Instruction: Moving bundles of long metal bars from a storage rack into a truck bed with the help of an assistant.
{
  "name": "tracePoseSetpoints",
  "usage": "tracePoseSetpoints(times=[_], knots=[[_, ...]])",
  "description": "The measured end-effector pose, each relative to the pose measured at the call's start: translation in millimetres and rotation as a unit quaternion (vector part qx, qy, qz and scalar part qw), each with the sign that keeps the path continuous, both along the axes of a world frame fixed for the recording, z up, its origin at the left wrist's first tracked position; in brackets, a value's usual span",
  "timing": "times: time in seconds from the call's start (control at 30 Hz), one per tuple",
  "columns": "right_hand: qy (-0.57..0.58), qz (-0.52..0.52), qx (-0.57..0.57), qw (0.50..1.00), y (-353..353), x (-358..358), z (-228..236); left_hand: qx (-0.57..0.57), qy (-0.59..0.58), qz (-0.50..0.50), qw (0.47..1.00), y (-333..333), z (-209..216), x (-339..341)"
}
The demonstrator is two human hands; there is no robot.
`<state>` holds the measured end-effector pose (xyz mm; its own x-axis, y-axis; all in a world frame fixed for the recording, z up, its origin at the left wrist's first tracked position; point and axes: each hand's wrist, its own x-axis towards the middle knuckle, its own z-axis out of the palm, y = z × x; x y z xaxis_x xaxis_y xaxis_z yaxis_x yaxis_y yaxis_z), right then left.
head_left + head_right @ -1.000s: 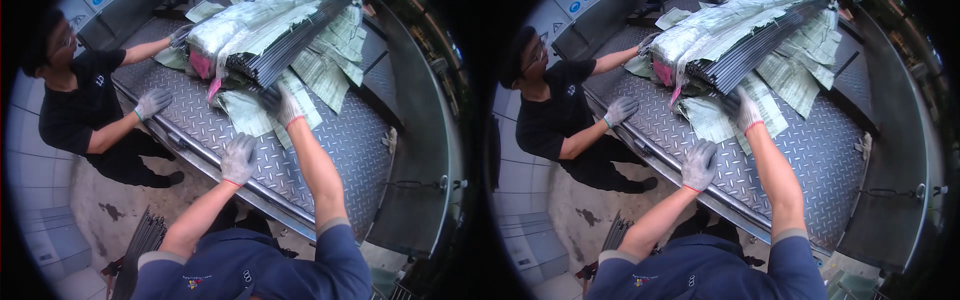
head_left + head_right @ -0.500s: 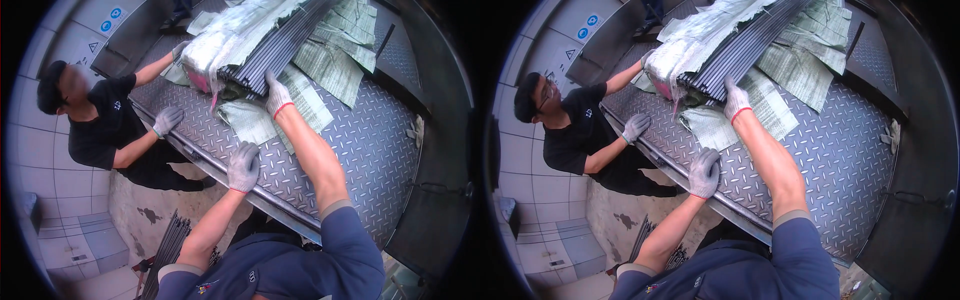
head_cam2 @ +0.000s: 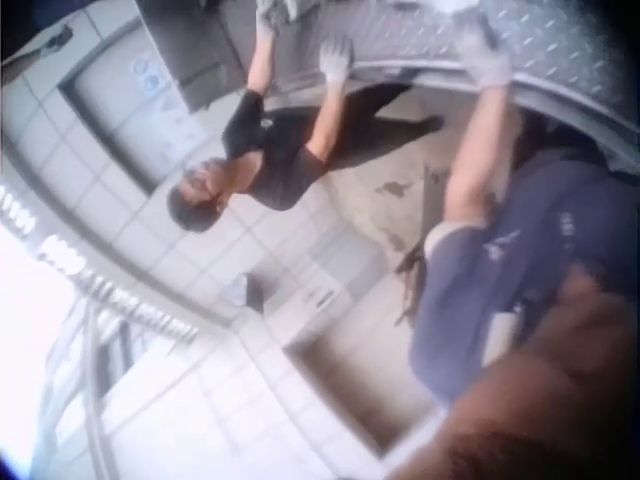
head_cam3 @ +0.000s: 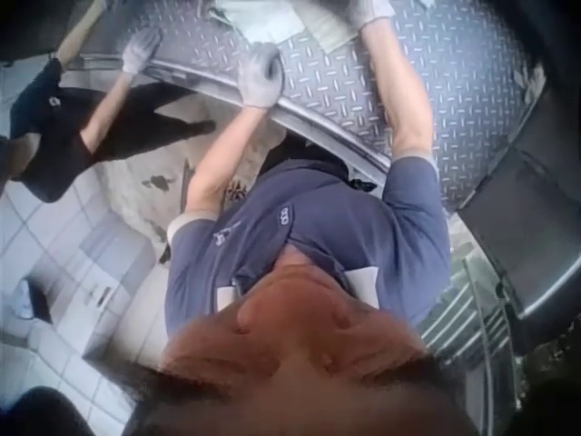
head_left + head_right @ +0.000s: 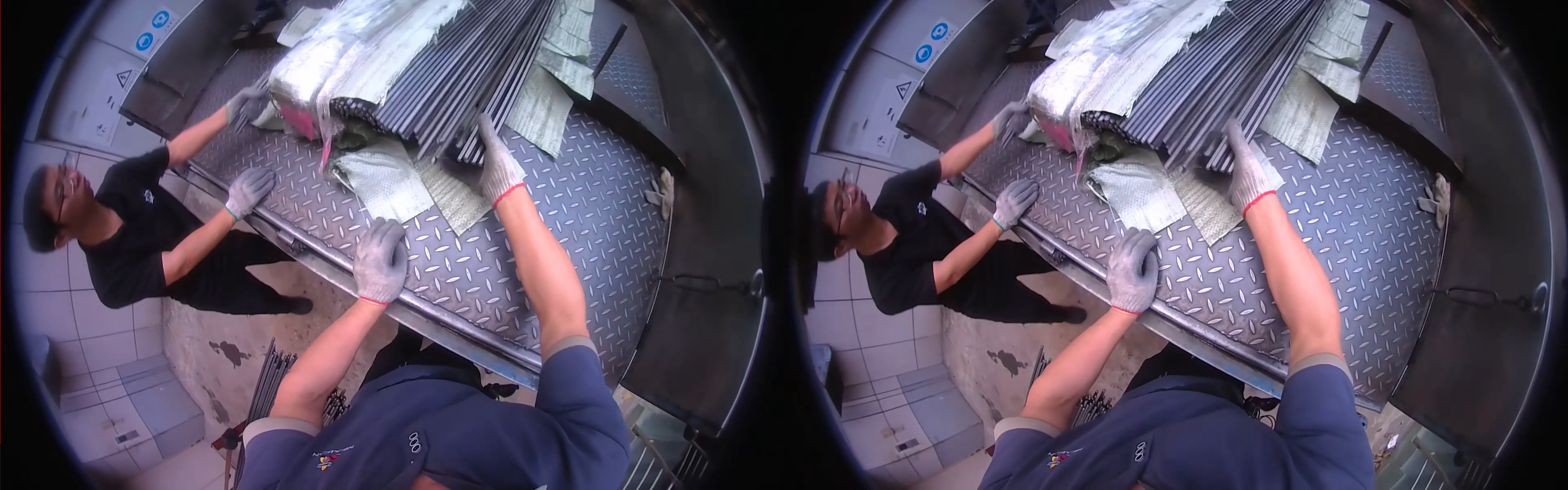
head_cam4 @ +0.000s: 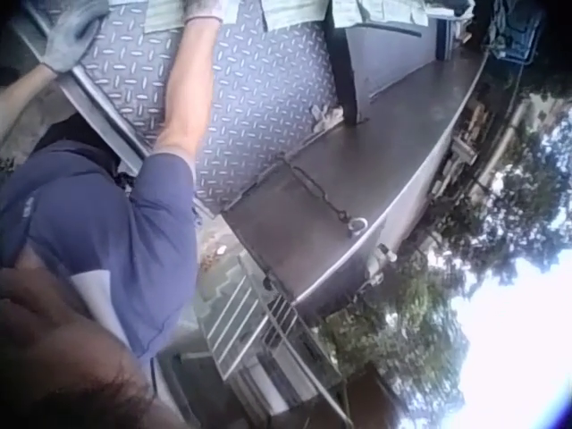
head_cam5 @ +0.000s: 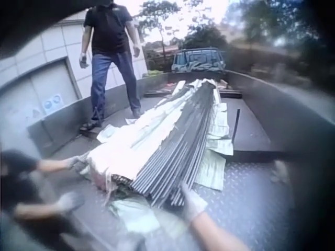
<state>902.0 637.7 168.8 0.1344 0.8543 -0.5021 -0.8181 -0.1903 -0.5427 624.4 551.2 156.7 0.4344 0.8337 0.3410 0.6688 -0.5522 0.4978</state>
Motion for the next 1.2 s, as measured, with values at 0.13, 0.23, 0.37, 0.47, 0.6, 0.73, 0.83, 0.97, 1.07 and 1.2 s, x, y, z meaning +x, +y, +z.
tracePoseSetpoints(times=[0.13,0.23,0.37,0.47,0.6,0.73,0.83,0.97,1.07,1.2], knots=[[0.129,-0.072,0.071,0.986,6,-7,6,0.004,0.006,0.002,1.000,1,0,1],[0.119,-0.094,0.074,0.986,11,-9,0,-0.001,-0.003,0.004,1.000,-1,0,1],[0.161,-0.093,0.121,0.975,11,-9,-4,0.011,0.005,0.000,1.000,-1,-3,1],[0.202,-0.084,0.164,0.962,21,0,-29,0.025,-0.001,-0.003,1.000,-3,-6,6],[0.264,-0.054,0.202,0.942,29,4,-38,0.024,-0.004,-0.002,1.000,-4,-4,7],[0.289,-0.019,0.183,0.939,25,9,-29,0.013,-0.007,-0.007,1.000,1,-2,3],[0.263,-0.022,0.164,0.951,15,8,-18,0.030,0.001,0.002,1.000,-1,-2,2],[0.251,-0.104,0.150,0.951,23,4,16,0.023,0.002,-0.001,1.000,0,2,-4],[0.320,-0.059,0.213,0.921,40,35,-23,0.025,0.011,-0.003,1.000,-2,-1,5],[0.320,-0.025,0.205,0.925,49,39,-33,0.023,0.000,-0.012,1.000,-3,-2,6]])
